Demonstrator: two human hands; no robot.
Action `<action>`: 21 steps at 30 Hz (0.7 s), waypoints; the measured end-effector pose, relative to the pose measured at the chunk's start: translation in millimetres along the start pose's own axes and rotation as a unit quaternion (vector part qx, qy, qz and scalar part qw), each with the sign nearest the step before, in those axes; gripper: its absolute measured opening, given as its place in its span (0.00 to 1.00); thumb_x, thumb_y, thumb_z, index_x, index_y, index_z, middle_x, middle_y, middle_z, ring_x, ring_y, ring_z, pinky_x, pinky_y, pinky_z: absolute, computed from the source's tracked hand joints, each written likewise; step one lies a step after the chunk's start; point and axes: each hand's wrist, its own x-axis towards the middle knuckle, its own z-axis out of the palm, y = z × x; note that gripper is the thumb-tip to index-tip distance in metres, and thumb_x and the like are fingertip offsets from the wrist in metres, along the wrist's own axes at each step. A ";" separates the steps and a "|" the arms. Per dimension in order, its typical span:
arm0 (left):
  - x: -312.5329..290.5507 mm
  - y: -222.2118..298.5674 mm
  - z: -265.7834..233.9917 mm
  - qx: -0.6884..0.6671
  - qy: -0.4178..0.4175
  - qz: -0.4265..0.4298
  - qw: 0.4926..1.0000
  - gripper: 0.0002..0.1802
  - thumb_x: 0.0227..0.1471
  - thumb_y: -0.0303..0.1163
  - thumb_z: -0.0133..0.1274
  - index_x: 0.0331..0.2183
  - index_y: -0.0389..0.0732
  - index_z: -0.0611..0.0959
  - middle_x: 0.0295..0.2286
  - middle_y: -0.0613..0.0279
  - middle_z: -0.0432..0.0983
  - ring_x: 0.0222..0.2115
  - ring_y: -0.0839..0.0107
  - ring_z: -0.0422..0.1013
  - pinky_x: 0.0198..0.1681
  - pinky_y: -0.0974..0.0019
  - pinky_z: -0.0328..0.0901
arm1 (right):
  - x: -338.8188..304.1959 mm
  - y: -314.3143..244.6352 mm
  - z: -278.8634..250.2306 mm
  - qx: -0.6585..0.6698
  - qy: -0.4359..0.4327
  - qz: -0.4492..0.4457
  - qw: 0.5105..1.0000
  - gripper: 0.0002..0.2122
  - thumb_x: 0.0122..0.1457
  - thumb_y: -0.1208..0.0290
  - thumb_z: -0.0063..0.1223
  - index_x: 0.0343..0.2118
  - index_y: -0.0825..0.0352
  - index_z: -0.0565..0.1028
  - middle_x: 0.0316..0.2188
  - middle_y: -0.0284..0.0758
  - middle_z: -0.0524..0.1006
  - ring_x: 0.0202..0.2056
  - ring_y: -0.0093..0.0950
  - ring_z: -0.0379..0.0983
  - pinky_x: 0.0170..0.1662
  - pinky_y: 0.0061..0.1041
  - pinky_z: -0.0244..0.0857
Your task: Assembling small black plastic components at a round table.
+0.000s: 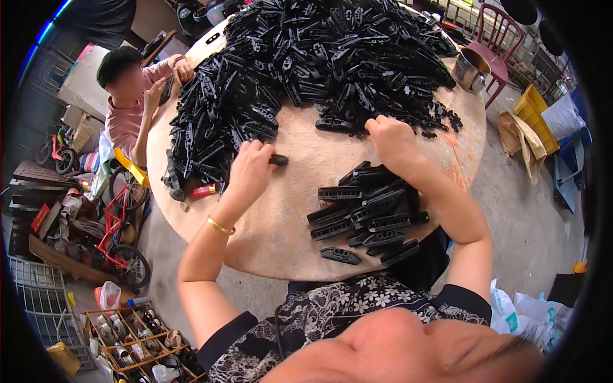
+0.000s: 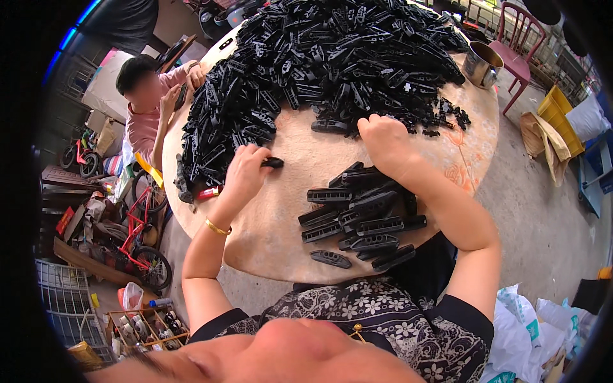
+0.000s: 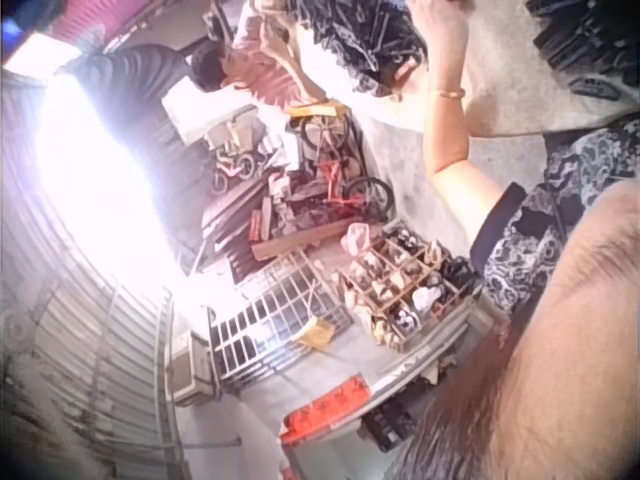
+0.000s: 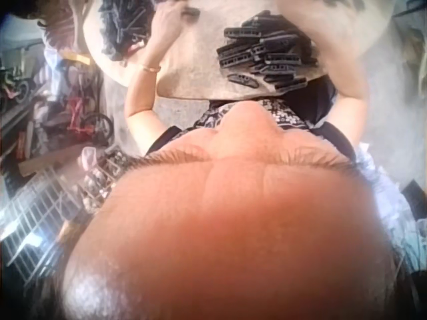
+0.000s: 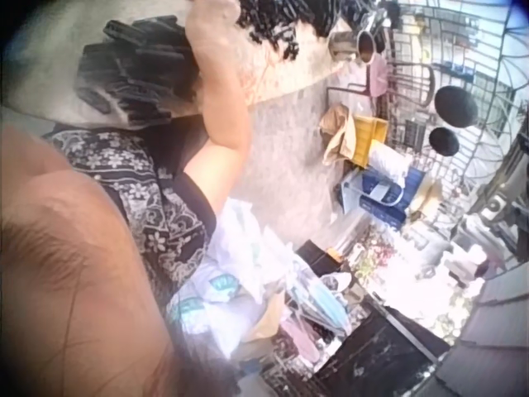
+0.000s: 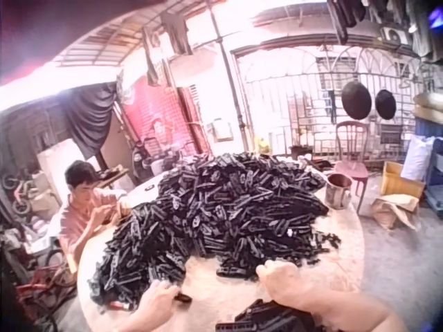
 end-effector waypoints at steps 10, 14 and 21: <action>65.2 54.7 31.1 -0.765 -0.159 -0.138 0.608 0.18 0.58 0.39 0.47 0.47 0.39 0.73 0.35 0.62 0.77 0.27 0.80 0.71 0.28 0.78 0.67 | 11.4 6.9 -6.8 0.286 0.110 -0.009 0.952 0.08 0.51 0.78 0.54 0.35 0.71 0.73 0.30 0.38 0.72 0.31 0.35 0.73 0.34 0.28 0.68; 78.8 63.9 48.7 -0.804 -0.202 -0.095 0.551 0.15 0.57 0.36 0.49 0.45 0.39 0.74 0.37 0.61 0.76 0.32 0.77 0.72 0.32 0.75 0.69 | 12.1 4.5 -0.3 0.480 0.083 0.065 0.871 0.08 0.49 0.77 0.58 0.31 0.72 0.73 0.27 0.37 0.75 0.28 0.25 0.74 0.31 0.22 0.68; 70.8 70.9 56.1 -0.812 -0.153 -0.054 0.561 0.20 0.52 0.28 0.53 0.48 0.40 0.71 0.42 0.58 0.72 0.41 0.67 0.72 0.42 0.66 0.70 | 10.3 -1.4 -16.6 0.523 0.105 0.071 0.843 0.06 0.50 0.77 0.60 0.27 0.72 0.74 0.23 0.35 0.77 0.25 0.18 0.73 0.29 0.18 0.68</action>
